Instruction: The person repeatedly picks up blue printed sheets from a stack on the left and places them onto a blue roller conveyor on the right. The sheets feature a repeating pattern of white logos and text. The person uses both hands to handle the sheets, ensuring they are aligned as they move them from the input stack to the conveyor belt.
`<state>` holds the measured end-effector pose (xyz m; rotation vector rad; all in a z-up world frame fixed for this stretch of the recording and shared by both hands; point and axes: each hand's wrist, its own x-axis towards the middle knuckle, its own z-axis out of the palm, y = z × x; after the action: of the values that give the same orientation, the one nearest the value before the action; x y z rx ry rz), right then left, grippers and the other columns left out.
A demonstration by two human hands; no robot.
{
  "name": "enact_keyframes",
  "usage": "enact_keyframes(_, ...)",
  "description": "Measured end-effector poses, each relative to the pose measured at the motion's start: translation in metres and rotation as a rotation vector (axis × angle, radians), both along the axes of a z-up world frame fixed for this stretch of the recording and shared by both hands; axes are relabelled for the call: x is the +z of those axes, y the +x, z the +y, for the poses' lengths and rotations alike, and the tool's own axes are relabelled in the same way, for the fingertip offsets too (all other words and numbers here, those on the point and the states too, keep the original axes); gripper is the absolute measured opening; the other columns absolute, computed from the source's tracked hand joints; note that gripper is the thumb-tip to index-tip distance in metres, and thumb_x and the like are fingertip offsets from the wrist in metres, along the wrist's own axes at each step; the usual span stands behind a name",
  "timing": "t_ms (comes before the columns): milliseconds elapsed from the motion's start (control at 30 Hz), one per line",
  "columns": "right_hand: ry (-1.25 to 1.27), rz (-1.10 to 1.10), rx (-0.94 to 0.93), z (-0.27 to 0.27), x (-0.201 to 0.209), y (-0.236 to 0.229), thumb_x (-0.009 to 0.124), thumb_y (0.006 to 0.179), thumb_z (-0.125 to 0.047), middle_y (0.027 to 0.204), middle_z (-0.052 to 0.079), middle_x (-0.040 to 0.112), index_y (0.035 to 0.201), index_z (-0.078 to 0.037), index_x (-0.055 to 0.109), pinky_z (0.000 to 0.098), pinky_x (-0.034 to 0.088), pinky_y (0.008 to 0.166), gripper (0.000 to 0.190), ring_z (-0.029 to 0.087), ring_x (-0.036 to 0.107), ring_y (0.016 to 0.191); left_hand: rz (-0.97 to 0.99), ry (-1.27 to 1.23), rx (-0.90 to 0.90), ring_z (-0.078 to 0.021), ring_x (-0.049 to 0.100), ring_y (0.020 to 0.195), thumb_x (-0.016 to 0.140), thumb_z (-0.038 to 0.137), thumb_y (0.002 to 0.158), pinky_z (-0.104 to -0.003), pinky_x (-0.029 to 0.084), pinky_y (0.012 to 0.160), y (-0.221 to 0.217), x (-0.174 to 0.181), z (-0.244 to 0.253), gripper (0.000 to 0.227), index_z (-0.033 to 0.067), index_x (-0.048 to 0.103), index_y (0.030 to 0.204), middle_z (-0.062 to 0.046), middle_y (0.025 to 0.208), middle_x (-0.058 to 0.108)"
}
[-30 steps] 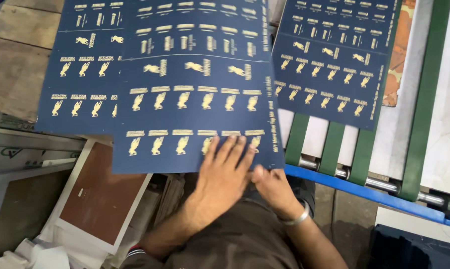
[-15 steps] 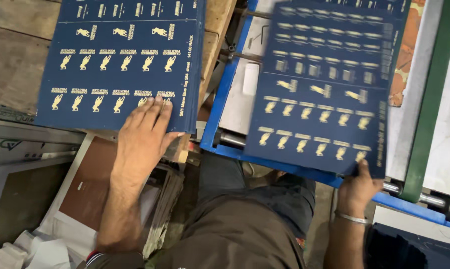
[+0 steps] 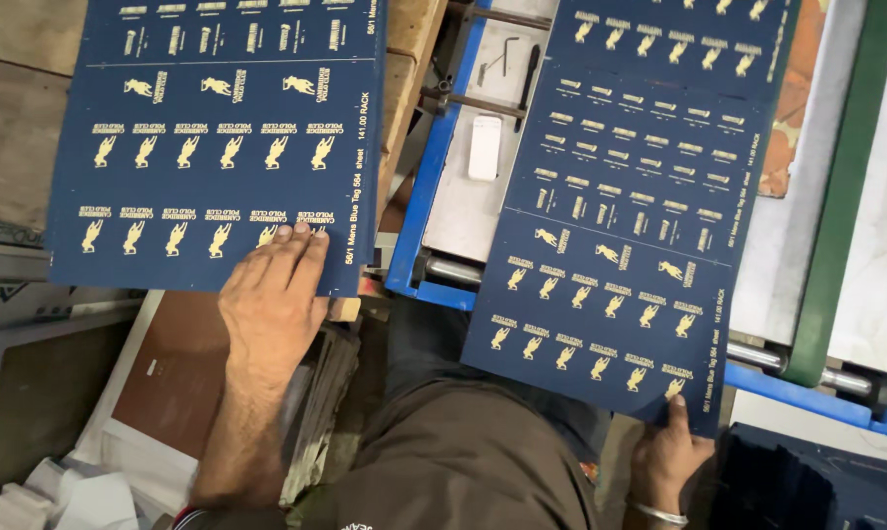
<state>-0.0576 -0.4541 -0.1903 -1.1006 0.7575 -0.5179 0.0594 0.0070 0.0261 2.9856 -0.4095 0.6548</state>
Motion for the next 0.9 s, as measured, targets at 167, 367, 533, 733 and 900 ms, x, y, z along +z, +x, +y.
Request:
enact_keyframes(167,-0.120,-0.082,0.051,0.004,0.012,0.030,0.056,0.103,0.010,0.131,0.014,0.067,0.135,0.007,0.059,0.0337,0.058,0.099,0.032,0.022,0.068,0.114,0.019,-0.006,0.007,-0.0290,0.068,0.119,0.077,0.007,0.070,-0.043,0.054,0.101,0.001,0.001,0.000,0.057,0.0048,0.069,0.127,-0.011,0.127,0.071)
enact_keyframes(367,-0.020,-0.135,0.042,-0.010,0.003,0.095,0.058,0.104,0.005,0.133,0.016,0.065,0.136,0.006,0.056,0.0365,0.060,0.101,0.032,0.024,0.070,0.115,0.007,-0.017,0.001,-0.0291,0.069,0.118,0.078,0.007,0.070,-0.042,0.054,0.101,0.006,-0.003,0.000,0.058,0.0041,0.068,0.127,-0.012,0.127,0.071)
enact_keyframes(533,0.178,-0.078,0.049,-0.025,-0.013,0.138,0.061,0.104,-0.003,0.125,0.014,0.066,0.129,0.001,0.054,0.0380,0.064,0.095,0.026,0.027,0.071,0.112,0.032,-0.027,-0.007,-0.0307,0.068,0.116,0.079,0.010,0.070,-0.044,0.052,0.098,0.007,-0.002,-0.001,0.058,0.0034,0.068,0.127,-0.013,0.127,0.071)
enact_keyframes(733,0.217,0.051,0.323,-0.036,-0.013,0.150,0.057,0.111,-0.014,0.117,0.022,0.065,0.117,0.002,0.046,0.0443,0.063,0.088,0.021,0.035,0.070,0.106,0.086,-0.060,-0.111,-0.0327,0.066,0.118,0.077,0.012,0.071,-0.045,0.050,0.102,0.003,0.002,0.018,0.060,0.0040,0.067,0.129,-0.014,0.127,0.070)
enact_keyframes(900,0.153,0.115,0.543,0.009,0.025,0.125,0.051,0.107,-0.017,0.121,0.026,0.065,0.133,0.008,0.052,0.0413,0.062,0.093,0.036,0.033,0.070,0.108,-0.038,-0.390,-0.034,-0.0278,0.066,0.129,0.066,0.004,0.087,-0.042,0.051,0.113,0.002,0.006,0.036,0.046,0.0083,0.067,0.133,-0.013,0.133,0.070)
